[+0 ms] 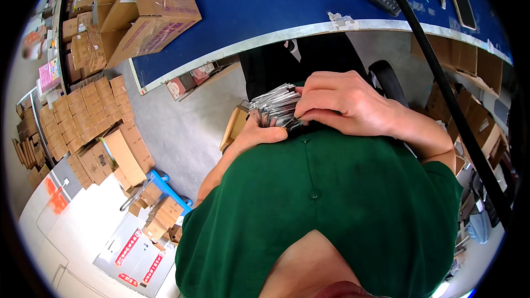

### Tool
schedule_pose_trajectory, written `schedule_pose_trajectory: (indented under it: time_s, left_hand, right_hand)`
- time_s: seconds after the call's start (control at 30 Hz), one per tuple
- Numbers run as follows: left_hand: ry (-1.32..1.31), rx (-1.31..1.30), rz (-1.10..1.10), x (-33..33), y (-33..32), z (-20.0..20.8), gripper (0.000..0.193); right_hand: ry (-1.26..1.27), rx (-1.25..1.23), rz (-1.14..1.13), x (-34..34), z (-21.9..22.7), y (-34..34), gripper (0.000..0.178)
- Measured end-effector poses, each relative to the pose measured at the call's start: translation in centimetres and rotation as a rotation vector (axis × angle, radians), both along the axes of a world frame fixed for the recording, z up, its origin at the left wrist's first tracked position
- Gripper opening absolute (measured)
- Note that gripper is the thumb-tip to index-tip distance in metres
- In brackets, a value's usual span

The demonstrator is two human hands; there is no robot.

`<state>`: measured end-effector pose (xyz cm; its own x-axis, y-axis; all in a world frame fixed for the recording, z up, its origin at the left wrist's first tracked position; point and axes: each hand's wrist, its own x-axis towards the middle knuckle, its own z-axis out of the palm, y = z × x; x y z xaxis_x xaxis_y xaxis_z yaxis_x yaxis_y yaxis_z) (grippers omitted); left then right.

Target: The person scans small packaged items with a handheld barcode scanner and places them into cardboard dividers on a blue table. They repeatedly pick up items, scan them, and organize them into specific compartments.

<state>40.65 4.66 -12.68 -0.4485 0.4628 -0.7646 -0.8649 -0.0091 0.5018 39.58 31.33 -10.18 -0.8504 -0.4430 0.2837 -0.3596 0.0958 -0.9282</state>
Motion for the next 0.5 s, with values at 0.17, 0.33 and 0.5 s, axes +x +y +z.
schedule_pose_trajectory:
  time_s: [0.17,0.33,0.5]
  left_hand:
    - [-0.036,0.055,-0.021,-0.8,0.9,1.1,0.079]
    - [0.032,0.112,-0.017,-0.6,1.9,1.2,0.072]
    - [0.024,0.061,-0.070,-0.6,0.6,0.3,0.069]
  right_hand:
    - [0.107,0.016,0.017,0.0,-0.1,0.0,0.018]
    - [0.133,0.091,0.015,0.0,0.2,0.2,0.021]
    - [0.207,0.105,-0.034,-0.1,0.9,0.2,0.020]
